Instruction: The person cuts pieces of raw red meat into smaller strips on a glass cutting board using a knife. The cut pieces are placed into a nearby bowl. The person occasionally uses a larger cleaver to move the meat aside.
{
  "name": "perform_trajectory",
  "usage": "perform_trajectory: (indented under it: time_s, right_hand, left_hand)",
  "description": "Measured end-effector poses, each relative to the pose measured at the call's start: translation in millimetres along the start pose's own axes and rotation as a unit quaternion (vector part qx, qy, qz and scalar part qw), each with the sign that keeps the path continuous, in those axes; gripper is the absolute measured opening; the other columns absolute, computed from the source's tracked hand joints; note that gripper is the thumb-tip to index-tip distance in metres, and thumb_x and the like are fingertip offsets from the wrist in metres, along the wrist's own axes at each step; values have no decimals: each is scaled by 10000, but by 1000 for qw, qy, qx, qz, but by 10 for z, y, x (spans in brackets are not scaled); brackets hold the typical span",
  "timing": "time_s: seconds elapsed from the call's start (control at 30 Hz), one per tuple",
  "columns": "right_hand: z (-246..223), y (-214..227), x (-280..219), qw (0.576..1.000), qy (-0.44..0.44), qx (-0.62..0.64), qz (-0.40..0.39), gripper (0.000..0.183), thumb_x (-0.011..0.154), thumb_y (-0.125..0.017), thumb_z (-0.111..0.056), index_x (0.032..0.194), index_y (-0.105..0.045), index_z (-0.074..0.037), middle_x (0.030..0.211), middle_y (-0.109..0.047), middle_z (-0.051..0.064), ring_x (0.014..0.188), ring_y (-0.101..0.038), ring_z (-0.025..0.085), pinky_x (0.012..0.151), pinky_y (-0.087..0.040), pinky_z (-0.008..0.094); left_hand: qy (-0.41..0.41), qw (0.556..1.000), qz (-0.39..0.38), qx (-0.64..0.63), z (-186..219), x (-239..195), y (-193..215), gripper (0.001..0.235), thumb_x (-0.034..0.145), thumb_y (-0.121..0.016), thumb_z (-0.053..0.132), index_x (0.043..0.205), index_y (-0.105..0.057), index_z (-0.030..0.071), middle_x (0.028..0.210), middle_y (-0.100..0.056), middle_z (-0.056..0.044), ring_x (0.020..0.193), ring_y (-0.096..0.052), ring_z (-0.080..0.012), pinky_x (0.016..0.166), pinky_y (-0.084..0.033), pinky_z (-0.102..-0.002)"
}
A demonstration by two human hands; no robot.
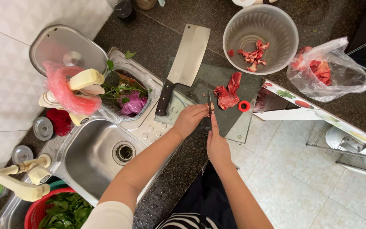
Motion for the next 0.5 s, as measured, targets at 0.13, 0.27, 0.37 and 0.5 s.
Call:
perform_trajectory:
  time_s: [0.13, 0.27, 0.37, 0.5]
  right_hand:
    - [35, 52, 26, 1000, 14, 15, -21, 706, 1027, -472, -174, 1642, -130, -240, 709, -667, 294, 660, -669, 486, 615, -512, 573]
    - [127, 53, 130, 999, 11, 15, -35, 704, 1023, -481, -177, 1638, -156, -279, 703, -665, 297, 657, -666, 488, 634, -512, 569]
    - [186, 21, 175, 999, 11, 16, -33, 707, 1021, -485, -180, 1636, -150, -280, 708, -667, 292, 665, -672, 484, 633, -517, 565]
    - [132, 36, 357, 999, -3, 20, -50, 722, 1019, -485, -185, 1639, -133, -299, 718, -667, 300, 665, -675, 485, 636, -520, 564]
  left_hand:
    - [66, 997, -12, -42, -82, -41, -72, 129, 857, -778, 83, 971, -726, 52, 1039, -731, -54, 952, -702, -253, 807, -575, -361]
    - [64, 996, -12, -65, -155, -25, -64, 151, 822, -769, 40, 964, -720, 51, 1042, -731, -63, 954, -700, -266, 808, -584, -366]
    - [76, 994, -7, -74, -167, -42, -78, 172, 798, -766, 22, 959, -721, 63, 1039, -731, -58, 960, -705, -264, 814, -587, -364]
    - [88, 993, -8, -82, -200, -40, -89, 161, 806, -777, 27, 947, -709, 66, 1026, -726, -49, 950, -704, -261, 803, -586, -357]
Point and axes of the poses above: each hand's wrist, its own x-axis towards the middle knuckle, its own y-axis out of the back of the hand, z = x × y, the point moved 3 cm from there along x, towards the middle knuckle
